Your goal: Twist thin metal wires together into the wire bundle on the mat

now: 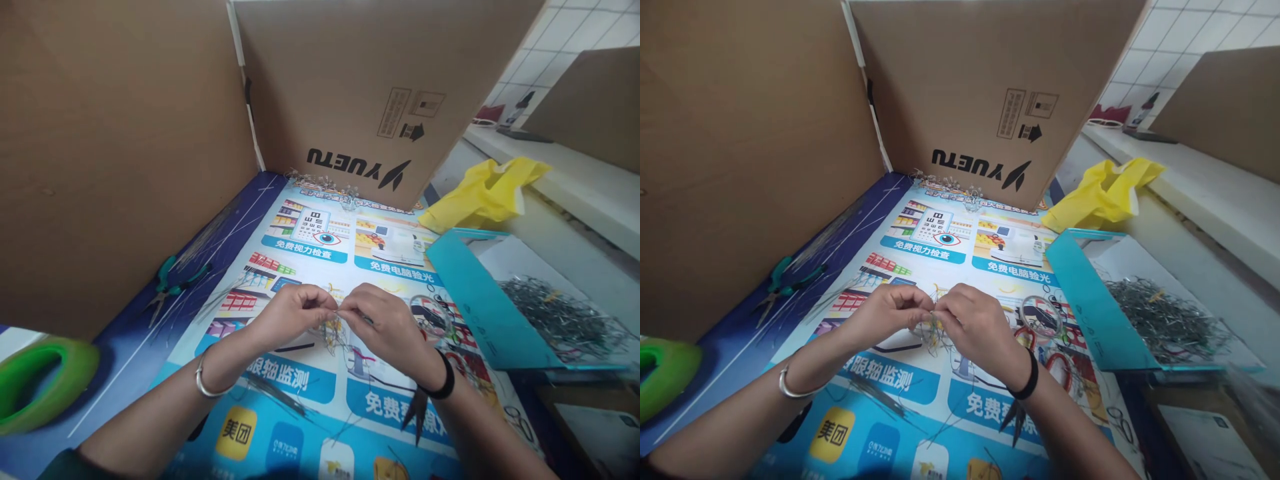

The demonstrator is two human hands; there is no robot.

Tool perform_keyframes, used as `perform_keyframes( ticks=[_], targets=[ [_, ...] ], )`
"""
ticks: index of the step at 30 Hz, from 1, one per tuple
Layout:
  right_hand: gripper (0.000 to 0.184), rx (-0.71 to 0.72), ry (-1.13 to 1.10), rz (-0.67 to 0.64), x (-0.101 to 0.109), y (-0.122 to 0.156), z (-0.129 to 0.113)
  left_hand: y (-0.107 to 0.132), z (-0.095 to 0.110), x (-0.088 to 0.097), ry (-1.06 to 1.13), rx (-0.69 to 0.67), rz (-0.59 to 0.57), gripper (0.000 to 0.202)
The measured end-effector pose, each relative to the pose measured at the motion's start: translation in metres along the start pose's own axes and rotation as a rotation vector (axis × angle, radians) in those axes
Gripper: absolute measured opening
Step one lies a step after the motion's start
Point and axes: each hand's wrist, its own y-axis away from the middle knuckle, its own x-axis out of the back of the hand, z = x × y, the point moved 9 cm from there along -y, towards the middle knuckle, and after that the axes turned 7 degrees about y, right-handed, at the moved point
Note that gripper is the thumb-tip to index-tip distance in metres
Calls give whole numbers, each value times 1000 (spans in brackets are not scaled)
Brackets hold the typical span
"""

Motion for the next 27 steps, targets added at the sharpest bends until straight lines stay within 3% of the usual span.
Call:
perform_keyframes(
  ticks=[10, 13, 16, 19, 27],
  targets=[
    [17, -127, 54, -89, -10, 10, -8, 16, 34, -9, -495, -313, 31, 12],
    [18, -131, -16, -94, -7, 9, -9, 14, 30, -7, -402, -257, 7, 13],
    [15, -130, -58, -18, 2, 7, -3, 8, 14, -2, -177, -104, -34, 7],
    [14, -88, -4, 42, 5, 7, 0, 4, 5, 0, -9, -42, -58, 7],
    [12, -33, 41, 54, -8, 10, -6, 5, 0, -3, 60, -8, -107, 7]
  ],
)
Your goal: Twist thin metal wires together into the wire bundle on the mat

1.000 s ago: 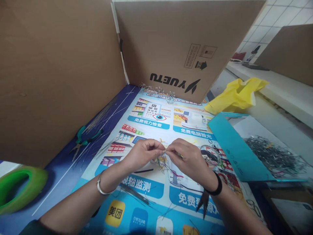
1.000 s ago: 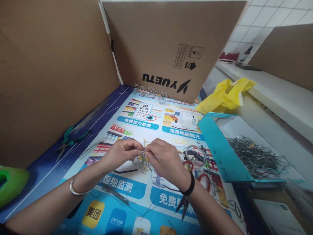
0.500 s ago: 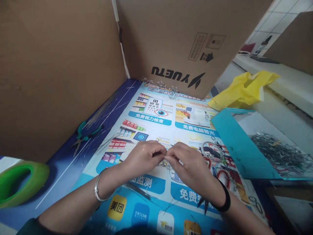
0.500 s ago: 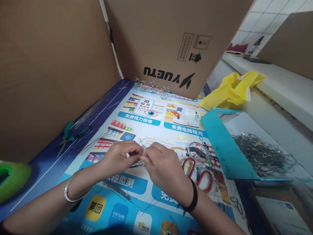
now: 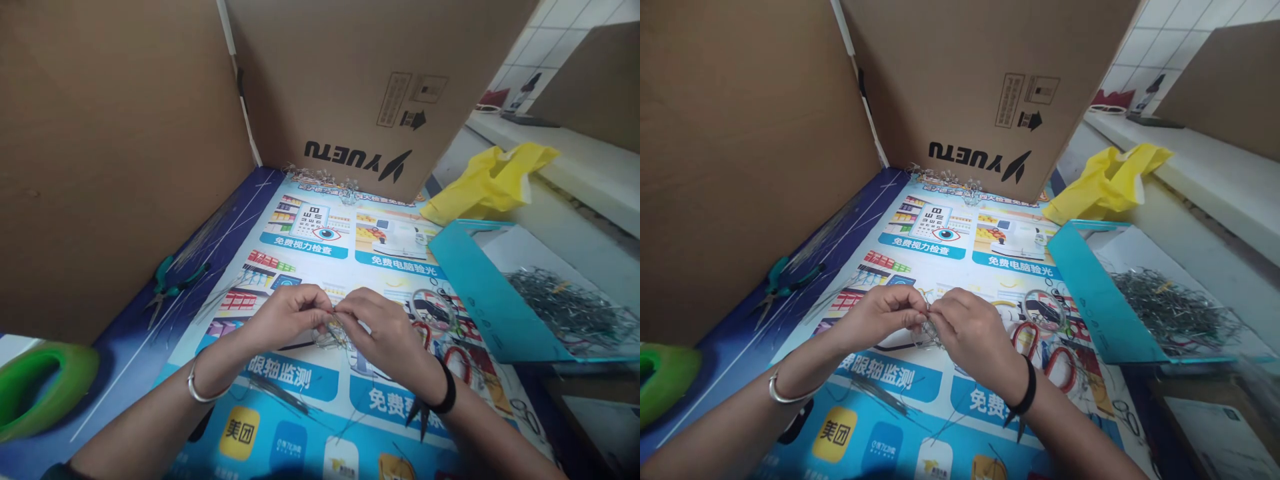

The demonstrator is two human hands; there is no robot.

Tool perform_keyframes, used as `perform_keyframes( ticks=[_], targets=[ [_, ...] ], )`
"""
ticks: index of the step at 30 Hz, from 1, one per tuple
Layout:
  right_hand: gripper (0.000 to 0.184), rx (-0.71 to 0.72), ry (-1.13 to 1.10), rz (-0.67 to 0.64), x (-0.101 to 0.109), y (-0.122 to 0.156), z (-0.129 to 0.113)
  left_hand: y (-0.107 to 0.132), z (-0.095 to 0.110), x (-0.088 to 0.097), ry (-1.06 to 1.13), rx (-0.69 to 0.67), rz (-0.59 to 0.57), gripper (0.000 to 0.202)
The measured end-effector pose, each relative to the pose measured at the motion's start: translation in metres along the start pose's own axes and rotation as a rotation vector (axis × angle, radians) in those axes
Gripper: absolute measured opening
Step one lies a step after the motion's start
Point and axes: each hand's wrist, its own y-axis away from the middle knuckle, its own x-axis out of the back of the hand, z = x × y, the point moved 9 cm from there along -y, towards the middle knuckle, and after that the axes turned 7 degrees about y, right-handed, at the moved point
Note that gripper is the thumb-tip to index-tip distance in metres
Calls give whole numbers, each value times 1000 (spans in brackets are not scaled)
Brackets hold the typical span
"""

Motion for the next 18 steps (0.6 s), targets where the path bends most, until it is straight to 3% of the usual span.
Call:
perform_keyframes(
  ticks=[11, 14, 18],
  targets=[
    [9, 195, 181, 96, -2, 8, -19, -1, -6, 7, 187, 81, 72, 13],
    [9, 158, 66, 90, 0, 5, -15, -1, 1, 11, 15, 8, 99, 9],
    [9, 2, -174, 81, 0, 3, 2, 2, 20, 10, -265, -173, 121, 3]
  ],
)
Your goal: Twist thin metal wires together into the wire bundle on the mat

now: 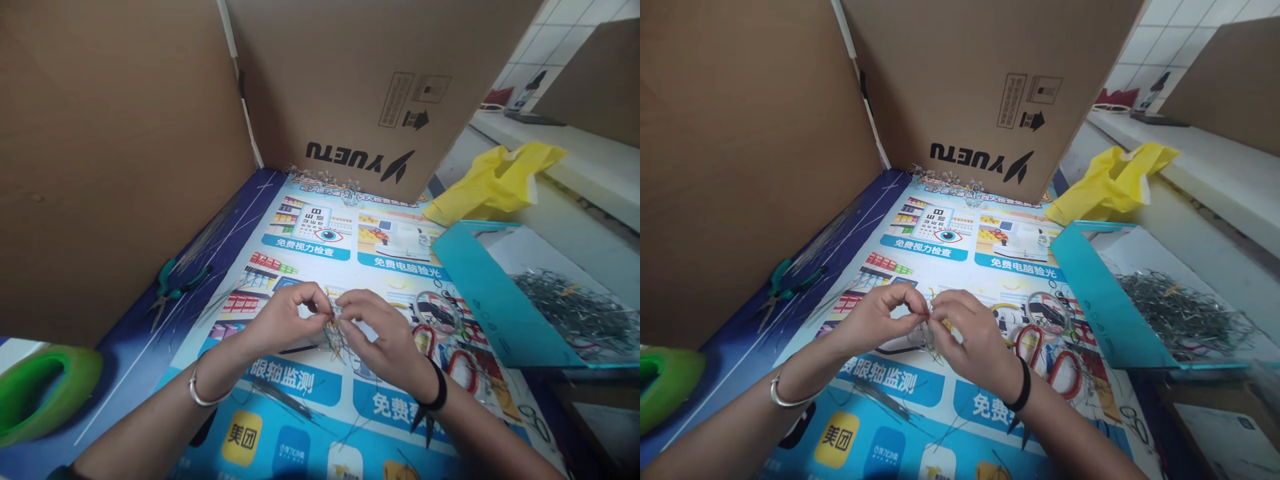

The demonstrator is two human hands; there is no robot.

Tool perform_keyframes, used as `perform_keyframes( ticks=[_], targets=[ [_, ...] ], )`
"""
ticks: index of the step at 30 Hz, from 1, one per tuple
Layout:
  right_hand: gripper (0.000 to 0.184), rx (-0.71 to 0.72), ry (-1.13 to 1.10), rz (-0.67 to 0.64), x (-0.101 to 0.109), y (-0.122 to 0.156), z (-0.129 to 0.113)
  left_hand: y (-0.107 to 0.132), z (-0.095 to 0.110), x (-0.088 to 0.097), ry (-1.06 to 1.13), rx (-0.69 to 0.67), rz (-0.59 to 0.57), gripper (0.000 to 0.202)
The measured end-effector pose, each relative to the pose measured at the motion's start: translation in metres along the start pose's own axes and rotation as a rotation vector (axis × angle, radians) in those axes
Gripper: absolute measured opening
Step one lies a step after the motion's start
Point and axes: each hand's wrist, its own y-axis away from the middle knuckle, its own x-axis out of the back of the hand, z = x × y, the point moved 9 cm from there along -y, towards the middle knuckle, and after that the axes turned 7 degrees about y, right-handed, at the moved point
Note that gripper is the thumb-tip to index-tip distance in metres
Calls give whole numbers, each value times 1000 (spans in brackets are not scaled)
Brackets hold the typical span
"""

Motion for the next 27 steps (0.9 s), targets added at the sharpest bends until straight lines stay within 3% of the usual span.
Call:
perform_keyframes(
  ticks=[6, 13, 20, 27],
  targets=[
    [22, -190, -141, -71, -12, 3, 20, 6, 15, -6, -142, -222, -16, 11],
    [17, -236, -180, -111, -20, 1, 27, 16, 32, -10, -307, -535, 49, 15],
    [14, -190, -252, -140, -19, -2, 25, 18, 31, -8, -336, -565, 111, 13],
    [4, -351, -380, -197, -28, 3, 38, 16, 31, -10, -317, -544, 98, 12]
  ],
)
